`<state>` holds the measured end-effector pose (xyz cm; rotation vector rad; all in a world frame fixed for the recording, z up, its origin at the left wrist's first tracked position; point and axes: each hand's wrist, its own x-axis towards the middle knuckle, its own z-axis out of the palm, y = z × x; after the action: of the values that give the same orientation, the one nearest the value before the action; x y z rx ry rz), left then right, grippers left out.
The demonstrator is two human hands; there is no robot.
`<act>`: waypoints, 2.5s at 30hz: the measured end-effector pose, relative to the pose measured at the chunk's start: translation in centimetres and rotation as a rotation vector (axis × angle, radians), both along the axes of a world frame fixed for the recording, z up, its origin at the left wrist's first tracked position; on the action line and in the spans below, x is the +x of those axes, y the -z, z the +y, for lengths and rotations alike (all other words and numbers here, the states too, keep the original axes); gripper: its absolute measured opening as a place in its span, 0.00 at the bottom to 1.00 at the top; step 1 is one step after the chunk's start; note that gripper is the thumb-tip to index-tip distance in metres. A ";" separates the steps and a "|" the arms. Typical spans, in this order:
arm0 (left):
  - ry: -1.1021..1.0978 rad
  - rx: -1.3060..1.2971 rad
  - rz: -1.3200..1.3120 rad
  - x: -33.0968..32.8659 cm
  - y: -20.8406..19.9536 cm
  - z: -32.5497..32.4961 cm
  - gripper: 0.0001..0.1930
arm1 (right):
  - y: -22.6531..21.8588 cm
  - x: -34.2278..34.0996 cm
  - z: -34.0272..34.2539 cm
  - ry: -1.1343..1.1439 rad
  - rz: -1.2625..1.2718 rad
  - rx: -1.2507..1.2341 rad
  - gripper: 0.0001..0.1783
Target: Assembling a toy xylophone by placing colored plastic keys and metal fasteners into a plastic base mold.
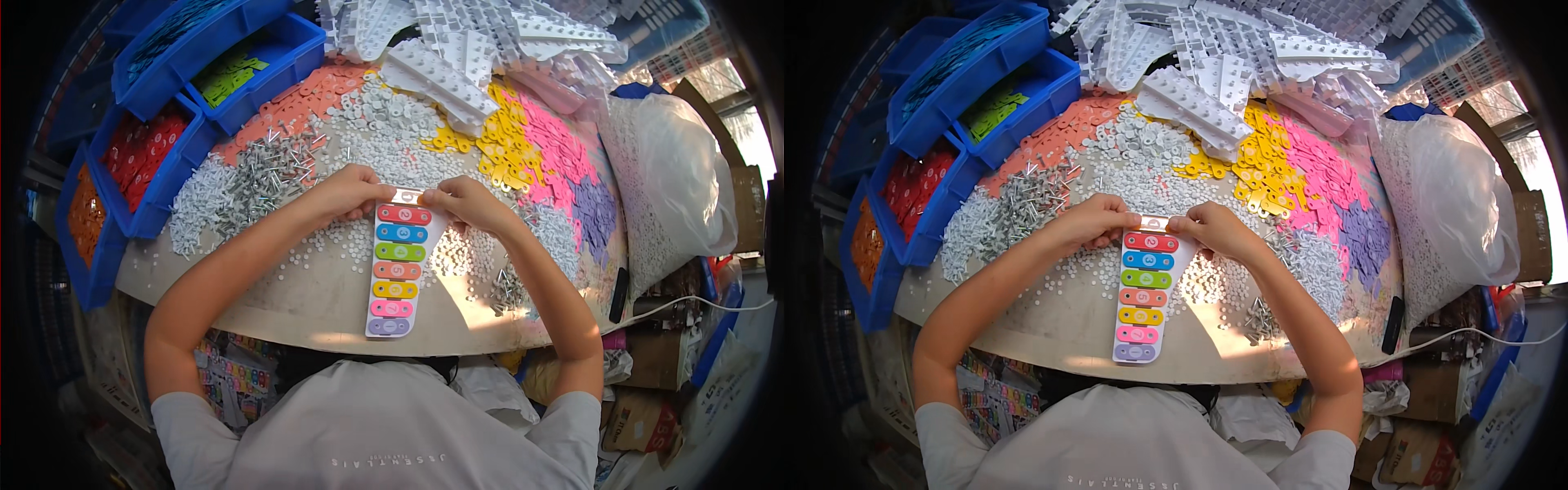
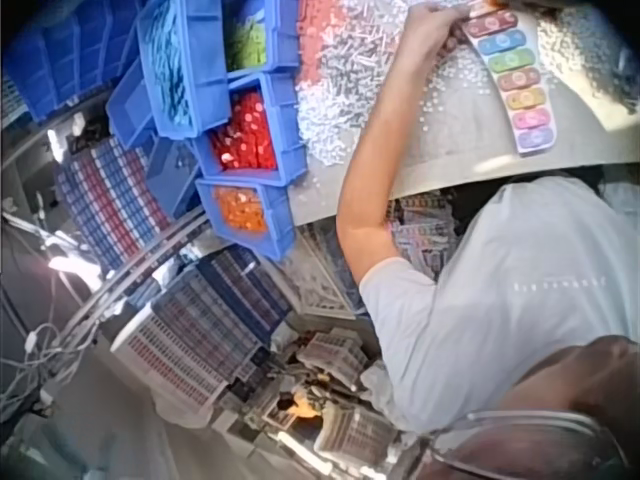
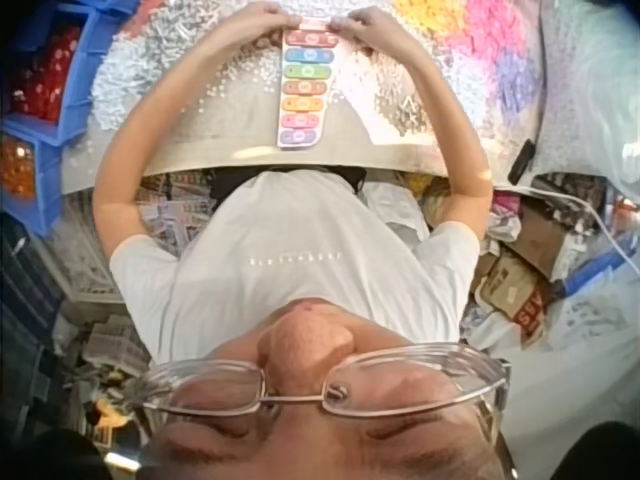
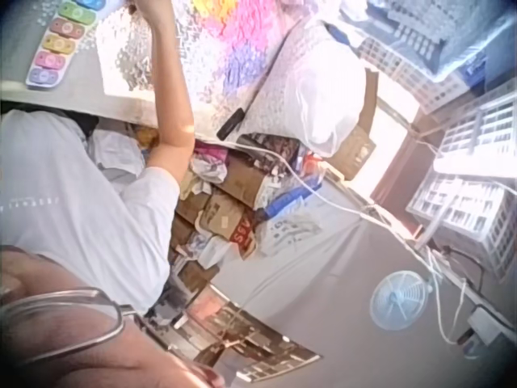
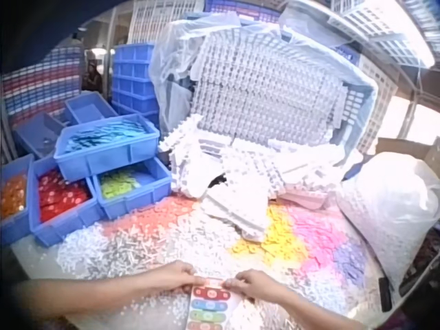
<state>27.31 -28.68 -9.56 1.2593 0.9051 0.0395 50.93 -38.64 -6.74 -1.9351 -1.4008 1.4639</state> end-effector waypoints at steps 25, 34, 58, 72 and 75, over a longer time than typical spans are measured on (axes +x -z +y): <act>-0.134 0.560 -0.098 -2.0 2.3 -4.2 0.13 | 0.3 0.3 -4.3 0.173 -0.328 0.359 0.15; -0.479 1.235 0.062 -13.4 -1.5 -8.4 0.04 | -0.2 12.7 -14.6 0.189 -1.182 0.580 0.17; -0.307 1.388 0.550 -18.5 0.6 -1.1 0.04 | 1.0 12.0 -17.0 0.382 -1.039 0.660 0.08; -0.569 0.577 -0.285 -11.0 -2.9 -6.0 0.03 | -1.1 -0.9 -11.2 0.553 -0.245 0.966 0.11; -0.383 0.215 -0.351 -8.1 -2.2 -7.0 0.04 | -0.7 -5.0 -9.3 0.354 -0.248 0.974 0.11</act>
<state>19.24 -35.63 -7.34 1.2098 0.8363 0.6562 45.92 -47.97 -6.02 -1.5827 -1.3807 0.2567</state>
